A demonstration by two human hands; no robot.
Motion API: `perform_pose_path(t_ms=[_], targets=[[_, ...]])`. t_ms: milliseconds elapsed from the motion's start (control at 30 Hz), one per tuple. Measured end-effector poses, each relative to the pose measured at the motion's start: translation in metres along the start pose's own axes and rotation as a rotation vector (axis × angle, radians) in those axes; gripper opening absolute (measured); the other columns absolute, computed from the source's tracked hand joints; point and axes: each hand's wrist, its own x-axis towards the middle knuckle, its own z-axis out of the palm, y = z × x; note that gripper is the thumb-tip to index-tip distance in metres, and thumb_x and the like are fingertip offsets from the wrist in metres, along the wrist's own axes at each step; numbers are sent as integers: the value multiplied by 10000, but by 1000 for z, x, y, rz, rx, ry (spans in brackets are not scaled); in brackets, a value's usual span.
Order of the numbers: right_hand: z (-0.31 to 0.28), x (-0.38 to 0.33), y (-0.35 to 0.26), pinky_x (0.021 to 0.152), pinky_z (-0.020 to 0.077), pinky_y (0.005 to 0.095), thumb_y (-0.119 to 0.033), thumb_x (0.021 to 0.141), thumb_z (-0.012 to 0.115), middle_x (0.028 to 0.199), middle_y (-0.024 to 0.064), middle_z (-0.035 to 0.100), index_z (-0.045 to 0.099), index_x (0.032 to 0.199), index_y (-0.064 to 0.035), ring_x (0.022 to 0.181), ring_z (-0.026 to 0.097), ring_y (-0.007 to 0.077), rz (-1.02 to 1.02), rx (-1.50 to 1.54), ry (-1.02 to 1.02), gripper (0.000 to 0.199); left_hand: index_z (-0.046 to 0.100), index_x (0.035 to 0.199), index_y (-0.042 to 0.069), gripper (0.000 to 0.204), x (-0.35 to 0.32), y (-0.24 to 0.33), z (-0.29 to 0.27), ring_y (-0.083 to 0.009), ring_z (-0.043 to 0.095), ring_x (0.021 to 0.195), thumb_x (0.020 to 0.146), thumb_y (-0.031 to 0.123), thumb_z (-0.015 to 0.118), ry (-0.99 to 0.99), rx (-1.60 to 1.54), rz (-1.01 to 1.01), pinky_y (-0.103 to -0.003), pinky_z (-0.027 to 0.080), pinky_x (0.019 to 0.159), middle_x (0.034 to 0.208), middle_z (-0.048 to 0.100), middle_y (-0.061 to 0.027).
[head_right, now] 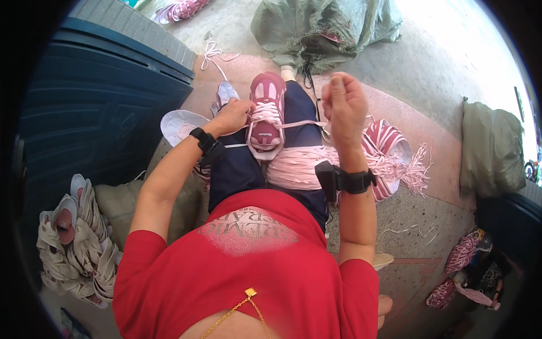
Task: The person sits on the floor and laces a pink sneaker using a long pink shoelace. They repeatedly thread the lace through the eyelets, pull it tight, and adjust the tension to secure the shoe.
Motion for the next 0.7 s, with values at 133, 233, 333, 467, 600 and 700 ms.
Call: perform_pose_path(t_ms=[133,233,333,467,600,700], targets=[[17,-5,13,380,220,170,-222,966,503,654,-33,455,523,1012,-67,454,312,16,233,-67,-42,163,613,994,100,221,-17,-7,7,-341,561,877,778,99,571,73,13,-22,-437,461,765,900,636,-145],[12,-14,-34,391,245,166,-225,969,498,657,-39,451,521,979,-67,473,329,14,166,94,-32,160,621,876,84,114,-21,-9,8,-332,567,840,776,116,576,105,119,49,-444,468,714,799,626,-151],[-7,-31,-84,399,265,176,-209,967,500,647,-20,456,522,996,-59,465,322,32,-79,120,-171,155,612,781,73,69,-23,-9,3,-325,572,815,777,134,578,125,229,136,-445,467,692,739,622,-140],[-8,-30,-83,406,288,188,-189,969,494,642,2,468,523,1009,-54,462,339,46,-102,103,-252,143,635,778,73,94,-28,-5,-5,-313,570,808,790,155,592,117,224,102,-431,460,675,745,627,-111],[-10,-26,-76,411,299,184,-175,975,473,652,17,487,522,1013,-52,468,363,55,-180,179,-197,138,654,766,74,121,-37,-8,-14,-305,561,814,796,185,618,217,165,167,-423,457,693,759,621,-97],[-25,-26,-83,403,293,186,-184,975,472,655,21,494,528,1013,-48,475,374,58,-280,219,-277,152,656,764,80,136,-41,-10,-16,-307,554,823,789,212,638,144,141,103,-422,455,709,772,617,-92]])
